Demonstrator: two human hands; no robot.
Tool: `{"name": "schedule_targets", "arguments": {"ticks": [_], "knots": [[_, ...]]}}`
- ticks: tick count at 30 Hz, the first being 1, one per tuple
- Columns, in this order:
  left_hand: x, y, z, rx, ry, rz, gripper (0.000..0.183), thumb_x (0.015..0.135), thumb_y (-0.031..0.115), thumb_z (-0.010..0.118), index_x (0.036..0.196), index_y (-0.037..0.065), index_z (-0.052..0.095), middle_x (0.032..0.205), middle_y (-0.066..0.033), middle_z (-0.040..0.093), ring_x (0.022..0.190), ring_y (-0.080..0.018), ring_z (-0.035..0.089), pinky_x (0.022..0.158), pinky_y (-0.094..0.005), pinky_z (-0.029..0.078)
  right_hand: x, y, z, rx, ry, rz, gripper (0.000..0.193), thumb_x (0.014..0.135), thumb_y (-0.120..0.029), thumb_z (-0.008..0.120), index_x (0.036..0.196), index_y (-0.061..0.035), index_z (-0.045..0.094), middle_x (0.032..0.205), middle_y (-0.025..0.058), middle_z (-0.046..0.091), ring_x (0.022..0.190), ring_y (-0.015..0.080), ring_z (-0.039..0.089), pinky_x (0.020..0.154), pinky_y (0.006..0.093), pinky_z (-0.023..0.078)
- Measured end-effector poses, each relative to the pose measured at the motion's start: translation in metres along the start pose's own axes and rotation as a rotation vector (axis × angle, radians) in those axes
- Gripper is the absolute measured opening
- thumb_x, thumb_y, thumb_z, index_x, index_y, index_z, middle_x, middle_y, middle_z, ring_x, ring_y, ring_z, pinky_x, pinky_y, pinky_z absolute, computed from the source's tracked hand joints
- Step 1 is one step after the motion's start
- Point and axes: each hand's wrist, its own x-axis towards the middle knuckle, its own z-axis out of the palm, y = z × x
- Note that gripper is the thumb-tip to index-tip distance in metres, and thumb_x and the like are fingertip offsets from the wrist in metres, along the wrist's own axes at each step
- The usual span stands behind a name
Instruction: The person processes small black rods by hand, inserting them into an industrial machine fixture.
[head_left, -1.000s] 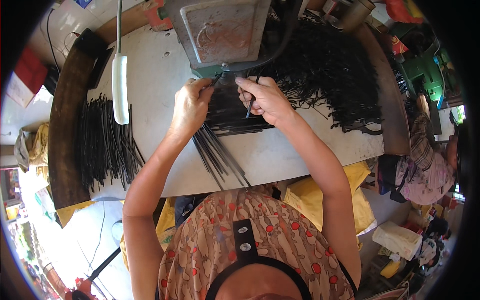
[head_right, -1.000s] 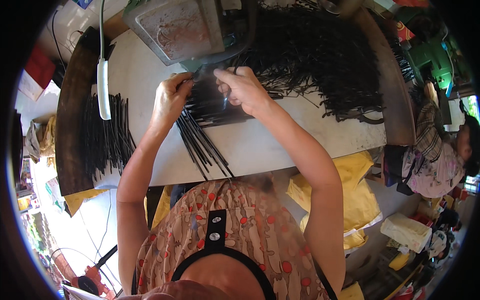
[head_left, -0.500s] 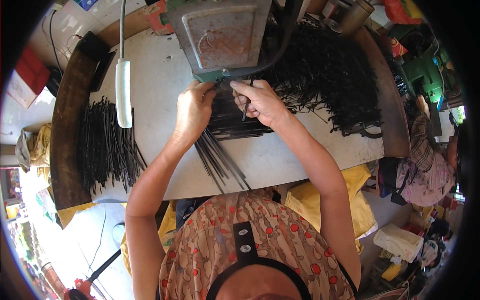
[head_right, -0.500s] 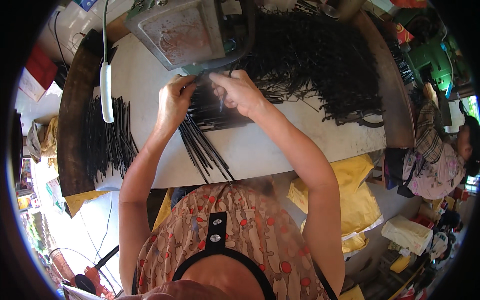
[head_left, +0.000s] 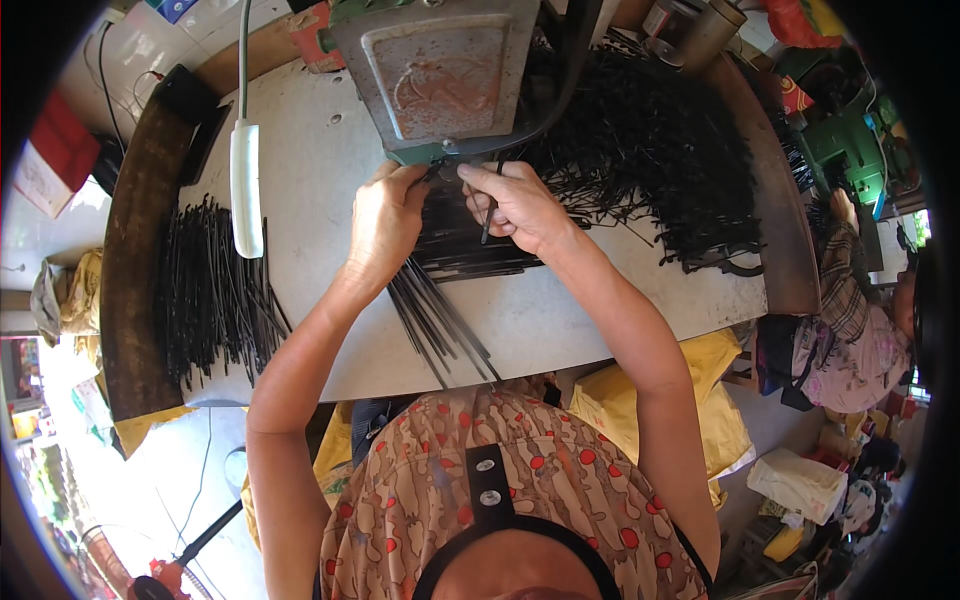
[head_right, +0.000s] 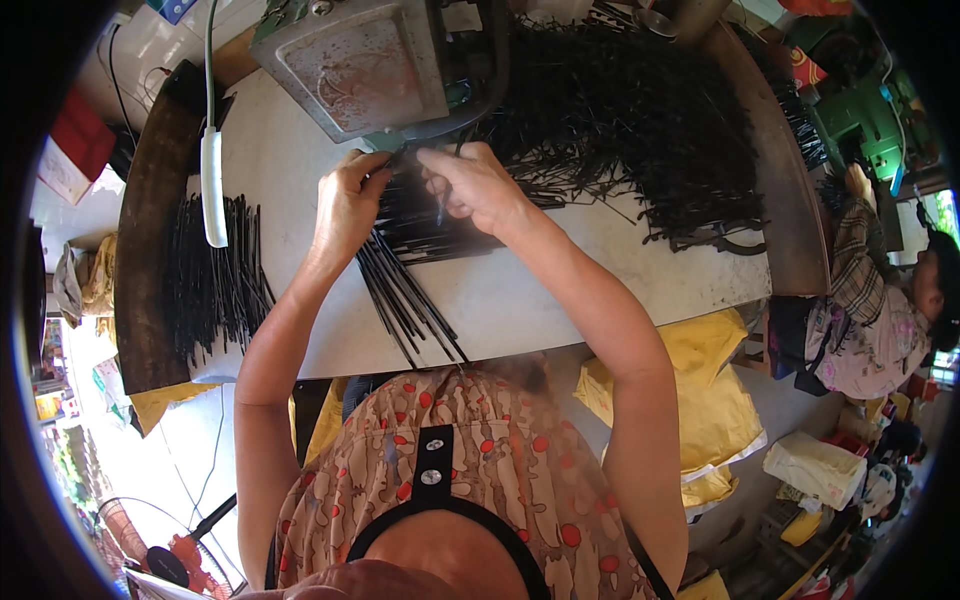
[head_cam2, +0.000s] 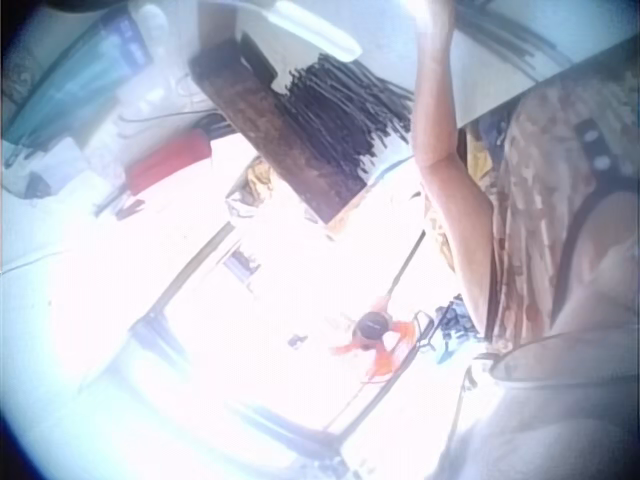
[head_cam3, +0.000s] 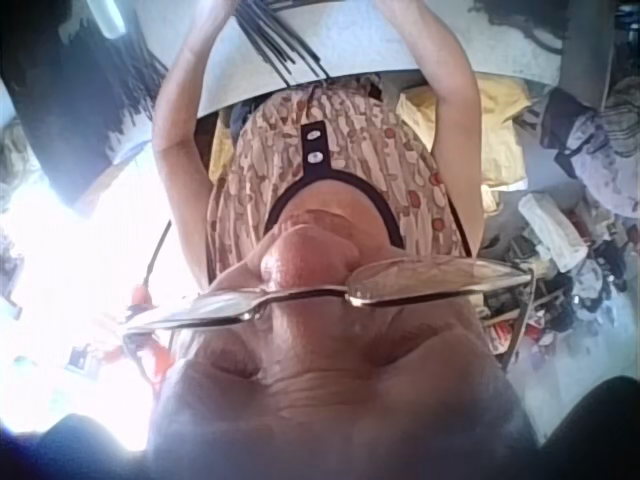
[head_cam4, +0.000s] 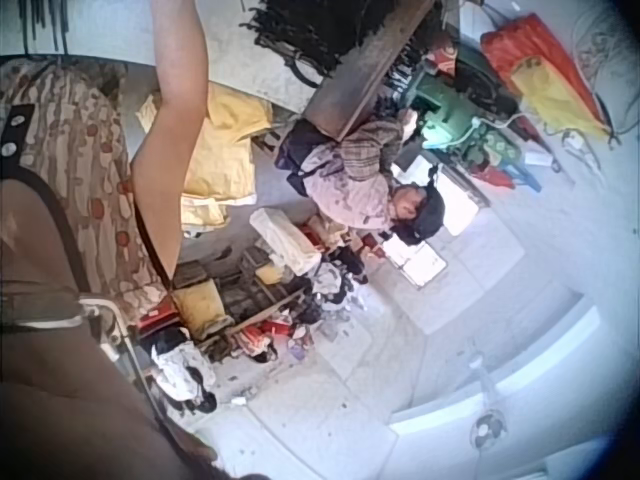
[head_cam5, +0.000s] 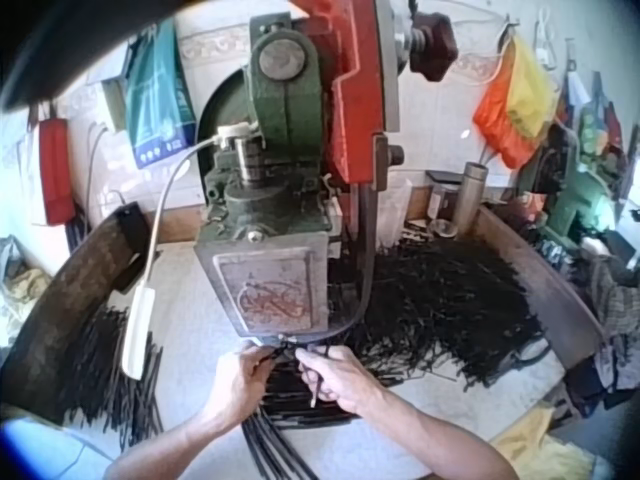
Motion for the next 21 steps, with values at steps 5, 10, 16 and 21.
{"name": "schedule_targets", "arguments": {"ticks": [5,10,16,21], "knots": [[-0.003,-0.006,0.003,0.154,0.043,0.155,0.017,0.075,0.004,0.054,0.092,0.001,0.059,0.085,-0.0154,0.056,0.07,-0.0349,0.057,0.061,-0.0399,0.045,0.0,0.001,0.0,0.003,0.007,0.004,0.027,0.083,-0.024,0.057,0.073,-0.0005,0.049,0.054,-0.0028,0.039,0.04,0.0013,0.029,0.032,0.0158,0.018],[-0.005,-0.004,-0.007,0.359,-0.014,0.214,0.015,0.078,0.006,0.054,0.091,0.003,0.06,0.079,-0.0128,0.056,0.064,-0.0322,0.056,0.053,-0.0349,0.044,0.001,0.001,-0.001,-0.001,0.02,0.013,0.027,0.082,-0.023,0.058,0.071,-0.0001,0.05,0.054,-0.0008,0.042,0.039,0.0015,0.031,0.031,0.0156,0.019],[-0.011,-0.011,-0.043,-0.323,-0.42,-0.399,0.017,0.085,0.012,0.051,0.089,-0.004,0.056,0.063,-0.0052,0.055,0.048,-0.0081,0.051,0.038,-0.0209,0.038,-0.002,-0.002,0.0,-0.048,0.022,0.004,0.026,0.081,-0.024,0.059,0.071,-0.0013,0.05,0.058,-0.0002,0.044,0.04,0.0021,0.033,0.032,0.0153,0.022],[-0.034,0.005,-0.038,-0.847,-0.521,-0.664,0.015,0.084,0.014,0.053,0.077,0.001,0.054,0.065,-0.0069,0.057,0.047,-0.0118,0.053,0.039,-0.0209,0.042,0.001,0.005,0.016,-0.124,-0.047,-0.039,0.027,0.078,-0.028,0.063,0.078,-0.0025,0.053,0.066,0.0008,0.05,0.045,0.004,0.045,0.034,0.0156,0.033]]}}
